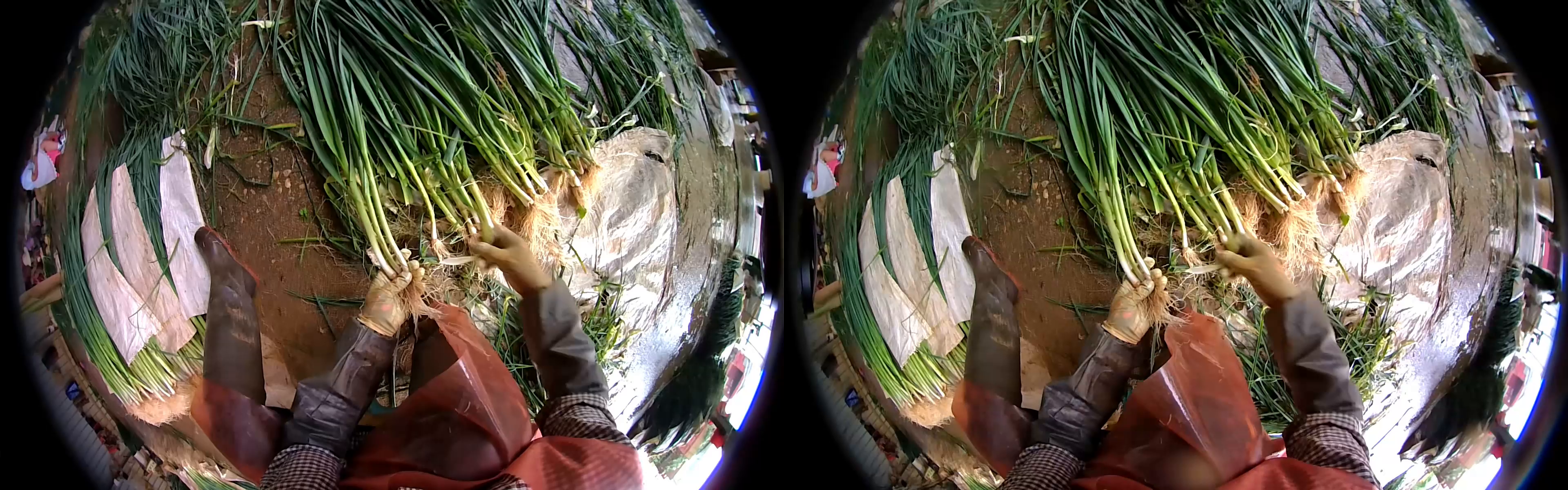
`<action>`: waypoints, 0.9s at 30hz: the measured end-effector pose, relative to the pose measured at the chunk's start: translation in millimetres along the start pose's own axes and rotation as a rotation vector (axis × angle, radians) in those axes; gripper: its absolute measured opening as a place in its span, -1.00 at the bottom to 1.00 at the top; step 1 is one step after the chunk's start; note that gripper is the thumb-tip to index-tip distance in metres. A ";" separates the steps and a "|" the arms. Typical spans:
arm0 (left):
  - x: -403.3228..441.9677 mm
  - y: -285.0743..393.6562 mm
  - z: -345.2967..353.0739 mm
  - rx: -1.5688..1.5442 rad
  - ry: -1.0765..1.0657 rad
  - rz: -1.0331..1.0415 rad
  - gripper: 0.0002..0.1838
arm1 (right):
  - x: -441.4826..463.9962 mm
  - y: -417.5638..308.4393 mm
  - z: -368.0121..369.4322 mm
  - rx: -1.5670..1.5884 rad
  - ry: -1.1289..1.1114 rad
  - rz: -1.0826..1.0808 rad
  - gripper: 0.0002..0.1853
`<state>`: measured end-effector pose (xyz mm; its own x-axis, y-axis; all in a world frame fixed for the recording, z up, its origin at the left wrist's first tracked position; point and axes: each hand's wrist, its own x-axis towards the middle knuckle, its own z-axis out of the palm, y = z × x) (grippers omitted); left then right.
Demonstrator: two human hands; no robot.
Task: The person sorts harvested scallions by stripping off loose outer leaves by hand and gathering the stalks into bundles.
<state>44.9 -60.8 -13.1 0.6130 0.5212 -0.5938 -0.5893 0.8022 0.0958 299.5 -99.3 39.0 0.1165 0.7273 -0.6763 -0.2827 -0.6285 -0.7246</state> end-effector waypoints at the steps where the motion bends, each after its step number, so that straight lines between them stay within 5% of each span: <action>1: -0.6 -0.1 2.1 0.007 -0.008 -0.002 -0.64 | 17.6 -1.2 8.8 -0.198 -0.024 -0.015 -0.77; 5: 0.5 4.2 3.6 0.099 0.019 -0.021 -0.65 | 103.9 12.1 47.2 -1.014 0.003 0.094 -0.67; 6: 2.0 5.2 4.7 0.220 0.093 0.032 -0.68 | 107.7 8.3 53.6 -1.071 0.009 -0.037 -0.64; 9: 10.3 4.9 12.0 0.520 0.228 0.169 -0.79 | 82.9 -11.4 69.6 -0.384 -0.058 0.215 -0.69; 11: 11.5 1.0 18.2 0.416 0.174 0.093 -0.81 | 56.7 -18.0 76.7 -0.209 -0.132 0.092 -0.71; 13: 12.5 -8.2 20.9 0.396 0.178 0.094 -0.82 | 50.4 -3.3 82.5 -0.491 -0.095 -0.236 -0.72; 15: 9.4 -13.2 25.6 0.342 0.126 0.080 -0.84 | 26.4 -4.4 74.7 -0.463 -0.092 -0.207 -0.72; 19: 4.2 -7.8 24.0 0.255 0.059 -0.027 -0.82 | 17.0 -24.9 58.8 0.132 0.049 0.067 -0.70; 22: -0.7 -13.6 30.3 0.236 0.029 -0.078 -0.80 | 64.5 -21.5 60.2 0.114 -0.181 0.038 -0.60; 23: -4.1 -14.7 31.4 0.264 0.087 -0.114 -0.81 | 72.9 -26.9 67.4 -0.139 -0.205 -0.049 -0.55; 26: -5.7 -7.5 13.8 0.162 0.015 -0.162 -0.75 | 88.5 -2.8 78.6 -0.096 -0.168 -0.198 -0.62; 27: -3.9 -5.4 10.7 0.097 -0.050 -0.189 -0.73 | 82.3 6.7 73.2 0.246 -0.228 0.102 -0.61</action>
<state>51.4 -64.0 -2.8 0.7343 0.3710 -0.5685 -0.4097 0.9099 0.0647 237.5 -23.4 -11.8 -0.1326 0.7244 -0.6765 -0.5060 -0.6363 -0.5822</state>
